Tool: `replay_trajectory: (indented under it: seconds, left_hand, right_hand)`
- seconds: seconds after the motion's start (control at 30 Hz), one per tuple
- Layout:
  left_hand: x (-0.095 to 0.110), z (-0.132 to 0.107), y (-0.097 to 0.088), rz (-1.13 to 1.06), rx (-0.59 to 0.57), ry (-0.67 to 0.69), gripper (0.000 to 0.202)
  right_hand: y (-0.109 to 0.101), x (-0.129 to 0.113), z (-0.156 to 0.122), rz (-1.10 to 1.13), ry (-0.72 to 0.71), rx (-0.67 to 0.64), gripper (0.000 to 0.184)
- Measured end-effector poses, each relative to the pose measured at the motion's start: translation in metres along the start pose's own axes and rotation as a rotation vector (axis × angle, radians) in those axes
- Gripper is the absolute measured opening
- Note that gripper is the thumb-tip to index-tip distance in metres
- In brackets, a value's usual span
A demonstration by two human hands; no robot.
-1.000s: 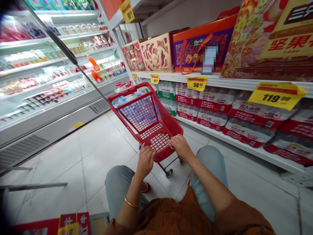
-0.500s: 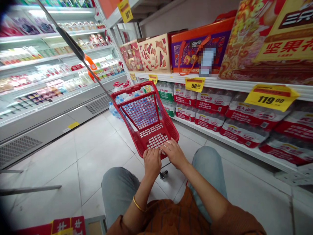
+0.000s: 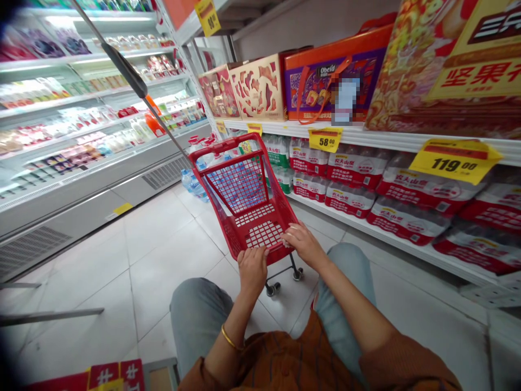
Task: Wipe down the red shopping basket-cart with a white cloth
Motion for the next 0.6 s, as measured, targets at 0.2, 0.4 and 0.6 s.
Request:
replay_trajectory:
  seconds: [0.2, 0.4, 0.6]
  left_hand:
    - [0.004, 0.0, -0.004, 0.041, -0.025, -0.042, 0.021]
    - [0.002, -0.004, -0.006, 0.068, -0.018, -0.072, 0.022]
    - [-0.002, -0.008, -0.008, 0.067, -0.007, -0.041, 0.02]
  right_hand:
    - [-0.008, 0.001, -0.001, 0.043, 0.012, 0.083, 0.032]
    - [0.005, -0.056, 0.015, 0.042, -0.037, 0.055, 0.032]
    - [0.017, -0.066, 0.013, -0.02, -0.043, 0.047, 0.034]
Point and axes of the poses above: each hand's wrist, its own z-axis towards the middle knuckle, its own y-axis out of the palm, x = y × z, the point moved 8 cm from there along z, towards the middle knuckle, and after that the axes turned 7 degrees about -y, right-handed, at the moved point
